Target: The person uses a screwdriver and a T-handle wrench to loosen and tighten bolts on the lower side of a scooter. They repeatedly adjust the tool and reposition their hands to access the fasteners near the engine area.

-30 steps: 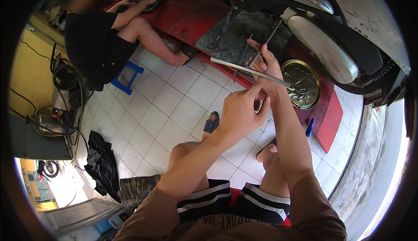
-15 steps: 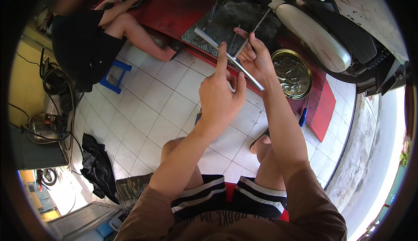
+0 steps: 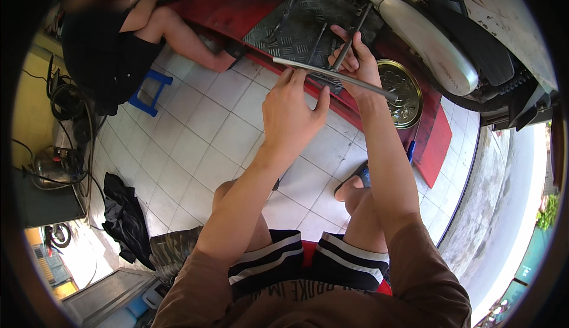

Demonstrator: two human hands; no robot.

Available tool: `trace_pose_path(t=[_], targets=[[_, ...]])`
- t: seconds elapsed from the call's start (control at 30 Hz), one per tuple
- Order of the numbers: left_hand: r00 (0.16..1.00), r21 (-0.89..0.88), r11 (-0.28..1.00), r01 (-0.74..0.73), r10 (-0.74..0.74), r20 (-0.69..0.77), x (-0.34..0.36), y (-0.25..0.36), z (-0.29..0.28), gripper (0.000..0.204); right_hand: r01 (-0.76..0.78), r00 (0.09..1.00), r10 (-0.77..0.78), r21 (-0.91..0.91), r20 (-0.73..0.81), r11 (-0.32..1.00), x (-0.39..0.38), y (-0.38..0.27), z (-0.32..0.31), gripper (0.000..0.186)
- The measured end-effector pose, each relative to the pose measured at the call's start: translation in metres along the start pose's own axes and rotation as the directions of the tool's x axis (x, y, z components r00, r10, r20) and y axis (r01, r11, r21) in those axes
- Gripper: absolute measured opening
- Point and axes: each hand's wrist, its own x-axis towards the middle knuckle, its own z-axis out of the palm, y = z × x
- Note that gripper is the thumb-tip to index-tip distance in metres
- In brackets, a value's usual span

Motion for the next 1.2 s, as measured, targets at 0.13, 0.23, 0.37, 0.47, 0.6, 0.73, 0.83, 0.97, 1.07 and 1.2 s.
trace_pose_path(t=[0.13,0.23,0.37,0.47,0.6,0.73,0.83,0.97,1.07,1.2], targets=[[0.997,0.071,0.996,0.045,-0.049,0.054,0.000,0.009,-0.004,0.030,-0.025,0.999,0.027,0.063,-0.031,0.998,0.005,0.000,-0.001,0.050],[0.971,-0.100,0.987,-0.127,0.104,-0.213,0.006,0.014,-0.001,0.021,-0.038,0.999,0.038,0.047,-0.002,0.998,0.003,0.002,-0.009,0.049],[0.999,-0.201,0.979,-0.036,0.028,-0.043,0.007,0.000,0.011,0.022,-0.040,0.999,0.039,-0.033,-0.018,0.999,0.003,0.005,-0.008,0.049],[0.996,-0.193,0.977,-0.089,0.087,-0.019,0.007,-0.012,0.022,0.022,-0.036,0.999,0.037,0.029,-0.011,0.999,0.001,0.007,-0.007,0.046],[0.961,-0.484,0.830,0.276,-0.245,0.128,0.004,-0.003,0.029,0.032,-0.052,0.998,0.051,-0.017,-0.040,0.999,0.014,-0.001,-0.022,0.043],[0.845,-0.682,0.520,0.513,-0.446,0.295,0.005,0.000,0.037,0.038,0.061,0.967,-0.097,-0.154,-0.237,0.986,0.056,-0.026,-0.049,0.041],[0.814,-0.695,0.479,0.536,-0.510,0.277,0.004,0.001,0.038,0.039,0.117,0.962,-0.105,0.033,-0.252,0.993,0.102,-0.040,-0.061,0.040],[0.812,-0.672,0.488,0.557,-0.490,0.317,0.003,0.011,0.030,0.038,0.134,0.981,-0.087,0.281,-0.171,0.950,0.135,-0.049,-0.086,0.042],[0.840,-0.690,0.523,0.501,-0.486,0.241,0.000,0.018,0.031,0.038,0.259,0.938,-0.168,0.294,-0.302,0.920,0.148,-0.056,-0.098,0.035],[0.827,-0.692,0.510,0.510,-0.512,0.232,-0.007,0.017,0.035,0.038,0.309,0.870,-0.188,0.206,-0.457,0.928,0.153,-0.052,-0.092,0.026]])
